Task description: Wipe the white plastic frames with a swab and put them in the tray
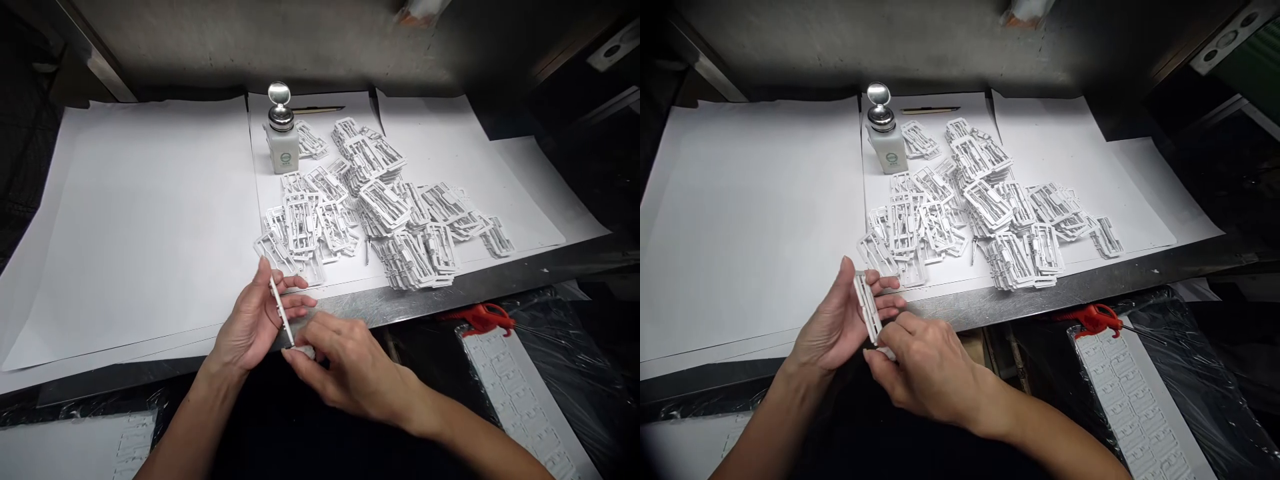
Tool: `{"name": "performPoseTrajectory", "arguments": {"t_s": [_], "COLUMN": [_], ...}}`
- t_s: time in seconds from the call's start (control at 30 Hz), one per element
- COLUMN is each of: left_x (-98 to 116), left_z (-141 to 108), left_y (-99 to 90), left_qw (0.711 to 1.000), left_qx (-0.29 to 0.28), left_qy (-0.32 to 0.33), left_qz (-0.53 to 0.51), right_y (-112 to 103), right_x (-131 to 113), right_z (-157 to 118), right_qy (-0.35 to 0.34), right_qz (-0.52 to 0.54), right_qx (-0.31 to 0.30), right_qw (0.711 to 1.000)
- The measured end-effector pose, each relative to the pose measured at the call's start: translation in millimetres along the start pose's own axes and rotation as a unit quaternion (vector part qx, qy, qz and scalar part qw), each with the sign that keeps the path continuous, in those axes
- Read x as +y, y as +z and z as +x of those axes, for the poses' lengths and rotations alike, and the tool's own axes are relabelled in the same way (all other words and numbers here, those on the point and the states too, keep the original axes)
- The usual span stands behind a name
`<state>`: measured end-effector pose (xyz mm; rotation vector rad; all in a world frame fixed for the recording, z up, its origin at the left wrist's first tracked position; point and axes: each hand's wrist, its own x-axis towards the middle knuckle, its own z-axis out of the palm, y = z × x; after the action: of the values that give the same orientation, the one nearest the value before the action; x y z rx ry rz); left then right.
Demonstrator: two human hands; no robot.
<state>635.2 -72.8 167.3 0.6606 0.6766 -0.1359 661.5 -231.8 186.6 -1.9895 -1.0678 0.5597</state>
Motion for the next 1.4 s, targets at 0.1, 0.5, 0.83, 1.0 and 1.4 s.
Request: {"name": "performPoseTrajectory", "arguments": {"t_s": [0.1, 0.5, 0.83, 1.0, 1.4], "left_x": [-2, -7, -7, -5, -5], "left_z": [-4, -4, -3, -3, -3], "left_y": [0.4, -3.4, 0.3, 2.1, 1.6], "left_qw": [0.995, 0.995, 0.994, 0.995, 0.995], "left_qx": [0.021, -0.042, -0.040, -0.028, -0.028], "left_qy": [0.042, -0.064, -0.072, -0.048, -0.056], "left_qz": [0.085, -0.058, -0.068, -0.087, -0.078], "right_y": [-1, -2, -16, -8, -20], "right_x": [2, 34, 28, 23, 19], "right_z": [-3, -4, 4, 3, 9], "right_qy": [0.058, 0.271, 0.112, 0.005, 0.042], "right_qz": [0.025, 0.413, 0.230, 0.043, 0.040], "right_qx": [0.014, -0.034, 0.156, 0.114, 0.143], "right_qw": [0.998, 0.869, 0.954, 0.993, 0.988]}}
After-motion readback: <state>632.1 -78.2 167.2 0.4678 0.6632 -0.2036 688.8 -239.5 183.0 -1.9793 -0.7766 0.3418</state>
